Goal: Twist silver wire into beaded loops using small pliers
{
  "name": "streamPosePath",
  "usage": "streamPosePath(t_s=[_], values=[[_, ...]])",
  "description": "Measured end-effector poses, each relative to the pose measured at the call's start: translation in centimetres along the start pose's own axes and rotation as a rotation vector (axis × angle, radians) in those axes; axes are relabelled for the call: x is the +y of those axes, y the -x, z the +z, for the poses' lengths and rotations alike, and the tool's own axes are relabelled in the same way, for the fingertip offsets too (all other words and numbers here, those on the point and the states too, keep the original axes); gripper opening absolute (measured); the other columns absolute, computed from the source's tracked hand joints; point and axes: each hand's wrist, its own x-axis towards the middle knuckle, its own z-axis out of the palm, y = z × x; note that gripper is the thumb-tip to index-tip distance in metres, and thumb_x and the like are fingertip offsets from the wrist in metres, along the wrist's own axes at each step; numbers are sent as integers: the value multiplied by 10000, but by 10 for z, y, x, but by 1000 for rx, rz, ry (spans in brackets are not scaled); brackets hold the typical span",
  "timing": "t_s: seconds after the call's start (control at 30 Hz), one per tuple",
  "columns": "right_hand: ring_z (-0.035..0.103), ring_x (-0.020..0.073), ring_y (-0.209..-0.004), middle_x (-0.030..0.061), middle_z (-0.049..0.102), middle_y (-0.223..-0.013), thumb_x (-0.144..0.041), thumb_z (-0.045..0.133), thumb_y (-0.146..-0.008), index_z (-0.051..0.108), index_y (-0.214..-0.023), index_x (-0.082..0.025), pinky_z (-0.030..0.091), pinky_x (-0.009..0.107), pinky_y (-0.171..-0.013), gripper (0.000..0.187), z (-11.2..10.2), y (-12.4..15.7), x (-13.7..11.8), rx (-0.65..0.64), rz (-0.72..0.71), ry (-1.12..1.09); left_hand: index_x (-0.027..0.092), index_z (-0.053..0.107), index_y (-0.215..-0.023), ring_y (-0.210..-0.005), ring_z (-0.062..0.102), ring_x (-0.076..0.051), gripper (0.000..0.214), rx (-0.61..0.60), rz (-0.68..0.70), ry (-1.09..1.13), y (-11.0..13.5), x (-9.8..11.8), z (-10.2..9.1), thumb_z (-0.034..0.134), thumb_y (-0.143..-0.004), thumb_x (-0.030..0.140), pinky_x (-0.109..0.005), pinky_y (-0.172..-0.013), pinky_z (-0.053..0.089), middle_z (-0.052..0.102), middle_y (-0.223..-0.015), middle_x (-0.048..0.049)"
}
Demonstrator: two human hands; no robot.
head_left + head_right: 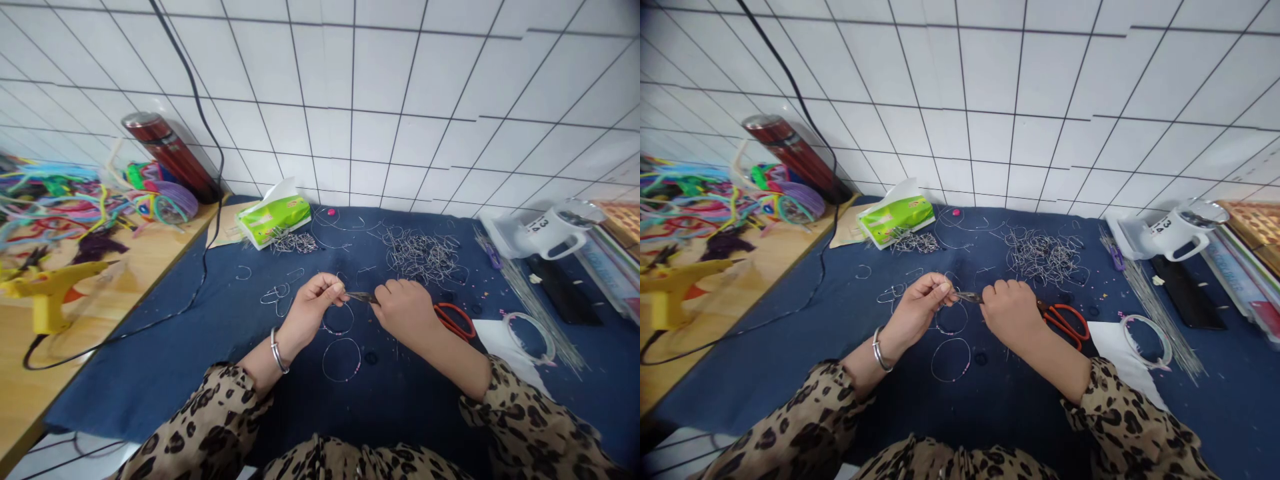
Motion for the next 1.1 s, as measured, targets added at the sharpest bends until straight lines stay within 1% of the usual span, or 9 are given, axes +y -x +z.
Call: streamPosePath(t_s=[0.27, 0.47, 0.63, 0.77, 0.93, 1.1], values=[[482, 174, -670, 47, 557, -679, -297, 470, -825, 547, -703, -176, 216, 305, -617, 188, 3, 0, 1, -6, 4, -17, 154, 568, -839, -673, 570, -109, 121, 2, 10, -13, 0, -4, -1, 579, -816, 272, -228, -655, 441, 615, -726, -24], [489, 174, -668, 42, 560, -684, -309, 460, -831, 548, -711, -181, 214, 305, -611, 196, 6, 1, 1, -31, 4, -33, 155, 558, -836, -666, 557, -106, 111, -12, 47, -56, 2, -5, -1, 543, -841, 265, -232, -656, 431, 609, -731, -24], [482, 175, -670, 43, 554, -680, -290, 453, -830, 547, -707, -179, 214, 310, -615, 190, 7, 2, 1, -22, 1, -26, 158, 559, -828, -681, 565, -117, 127, 9, 93, -131, 4, -4, 0, 535, -843, 281, -249, -669, 443, 616, -740, -27], [477, 176, -675, 46, 555, -683, -263, 442, -830, 549, -708, -175, 216, 310, -618, 185, 7, 1, 1, -25, -5, -19, 159, 553, -819, -664, 564, -118, 141, 20, 114, -217, 3, -3, -1, 559, -826, 299, -243, -641, 446, 615, -710, -19], [487, 176, -677, 51, 565, -698, -258, 476, -808, 554, -727, -173, 214, 306, -615, 140, 12, 1, 0, -67, 14, -19, 154, 545, -801, -617, 558, -111, 157, 18, 104, -307, 0, -4, -2, 530, -842, 305, -241, -615, 451, 613, -670, -14], [494, 166, -671, 48, 572, -705, -269, 472, -815, 560, -733, -175, 215, 299, -607, 153, 17, 0, -1, -97, 32, -57, 158, 542, -819, -617, 569, -110, 149, 50, 110, -343, 1, -8, -2, 508, -854, 298, -241, -614, 458, 623, -674, -15]])
